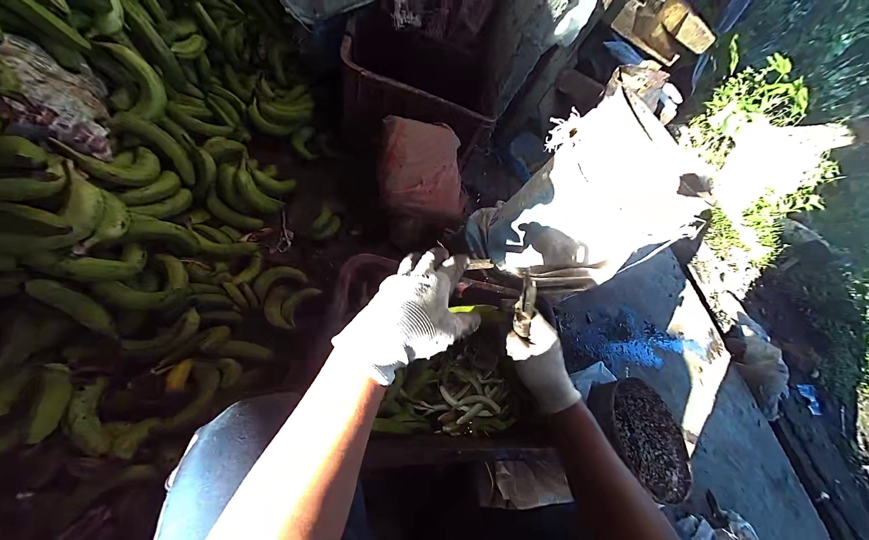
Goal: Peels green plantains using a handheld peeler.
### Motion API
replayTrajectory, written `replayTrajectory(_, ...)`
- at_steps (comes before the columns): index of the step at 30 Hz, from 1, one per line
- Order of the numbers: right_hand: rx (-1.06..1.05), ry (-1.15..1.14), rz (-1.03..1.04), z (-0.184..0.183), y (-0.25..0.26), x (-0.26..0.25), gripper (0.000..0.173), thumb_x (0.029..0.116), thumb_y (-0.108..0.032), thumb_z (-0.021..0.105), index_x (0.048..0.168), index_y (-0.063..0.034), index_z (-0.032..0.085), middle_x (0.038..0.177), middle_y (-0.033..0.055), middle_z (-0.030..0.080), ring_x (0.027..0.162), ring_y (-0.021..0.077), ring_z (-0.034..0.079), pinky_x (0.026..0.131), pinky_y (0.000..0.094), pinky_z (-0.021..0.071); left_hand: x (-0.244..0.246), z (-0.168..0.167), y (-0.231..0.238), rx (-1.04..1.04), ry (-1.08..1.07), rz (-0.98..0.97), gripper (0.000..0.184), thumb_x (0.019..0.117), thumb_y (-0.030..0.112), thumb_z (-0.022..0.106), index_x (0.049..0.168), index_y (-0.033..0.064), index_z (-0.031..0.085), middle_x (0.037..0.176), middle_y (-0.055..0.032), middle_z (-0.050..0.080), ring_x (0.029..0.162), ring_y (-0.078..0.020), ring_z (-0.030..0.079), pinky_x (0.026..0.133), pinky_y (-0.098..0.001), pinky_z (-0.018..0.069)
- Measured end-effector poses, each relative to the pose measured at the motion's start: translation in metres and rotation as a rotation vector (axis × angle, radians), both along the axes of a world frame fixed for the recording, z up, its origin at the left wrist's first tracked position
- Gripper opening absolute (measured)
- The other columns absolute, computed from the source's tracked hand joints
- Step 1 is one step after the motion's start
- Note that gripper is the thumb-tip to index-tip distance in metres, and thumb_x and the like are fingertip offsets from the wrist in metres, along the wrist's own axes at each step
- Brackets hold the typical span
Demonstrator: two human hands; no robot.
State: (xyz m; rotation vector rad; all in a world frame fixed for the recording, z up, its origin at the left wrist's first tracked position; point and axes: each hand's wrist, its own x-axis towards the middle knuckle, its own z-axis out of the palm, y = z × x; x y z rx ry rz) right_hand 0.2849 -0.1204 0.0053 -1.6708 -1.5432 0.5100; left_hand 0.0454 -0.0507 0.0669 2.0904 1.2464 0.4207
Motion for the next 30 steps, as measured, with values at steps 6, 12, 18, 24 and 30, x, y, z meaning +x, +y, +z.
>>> replayTrajectory(6, -0.176, 0.160, -0.006, 0.108, -0.069, 0.057, 0.045, 0.0889, -0.027, 0.079, 0.129, -0.0122, 0.064, 0.098, 0.0007, 0.073, 0.081, 0.0112, 0.070, 0.072, 0.0308, 0.0611, 0.080, -0.036, -0.039, -0.432, -0.425, -0.386, 0.065, 0.0889, 0.028, 0.077, 0.147, 0.0207, 0.050, 0.123, -0.0039, 0.068, 0.110, -0.0127, 0.067, 0.099, -0.0392, 0.0554)
replayTrajectory(12, -0.313, 0.321, -0.329, 0.043, -0.106, 0.107, 0.043, 0.0990, -0.038, 0.065, 0.132, -0.0100, 0.060, 0.105, 0.0083, 0.072, 0.084, 0.0200, 0.073, 0.073, 0.0409, 0.0639, 0.114, -0.056, -0.051, -0.663, -0.960, -0.007, 0.048, 0.0943, 0.016, 0.067, 0.137, 0.0002, 0.051, 0.111, -0.0133, 0.071, 0.099, -0.0221, 0.070, 0.087, -0.0386, 0.0600)
replayTrajectory(18, -0.282, 0.301, -0.136, 0.038, -0.111, 0.080, 0.042, 0.1031, -0.044, 0.056, 0.130, -0.0124, 0.062, 0.096, 0.0024, 0.072, 0.081, 0.0134, 0.071, 0.076, 0.0383, 0.0615, 0.118, -0.053, -0.053, -0.295, -1.003, -0.050, 0.064, 0.0963, 0.019, 0.070, 0.147, -0.0024, 0.037, 0.121, -0.0134, 0.067, 0.106, -0.0218, 0.068, 0.091, -0.0369, 0.0600)
replayTrajectory(24, -0.398, 0.203, -0.010, 0.034, -0.099, 0.058, 0.046, 0.1019, -0.050, 0.054, 0.127, -0.0136, 0.063, 0.093, 0.0042, 0.070, 0.082, 0.0163, 0.069, 0.078, 0.0422, 0.0590, 0.121, -0.055, -0.064, -0.080, -0.961, -0.063, 0.067, 0.0916, 0.021, 0.076, 0.141, -0.0072, 0.040, 0.123, -0.0141, 0.065, 0.110, -0.0222, 0.067, 0.095, -0.0365, 0.0594)
replayTrajectory(30, -0.537, 0.117, 0.023, 0.015, -0.093, 0.053, 0.043, 0.1021, -0.049, 0.050, 0.121, -0.0135, 0.063, 0.091, 0.0062, 0.068, 0.084, 0.0210, 0.068, 0.079, 0.0476, 0.0555, 0.127, -0.057, -0.078, -0.192, -1.028, 0.073, 0.061, 0.0890, 0.013, 0.077, 0.137, -0.0063, 0.044, 0.116, -0.0116, 0.068, 0.103, -0.0188, 0.069, 0.090, -0.0338, 0.0599)
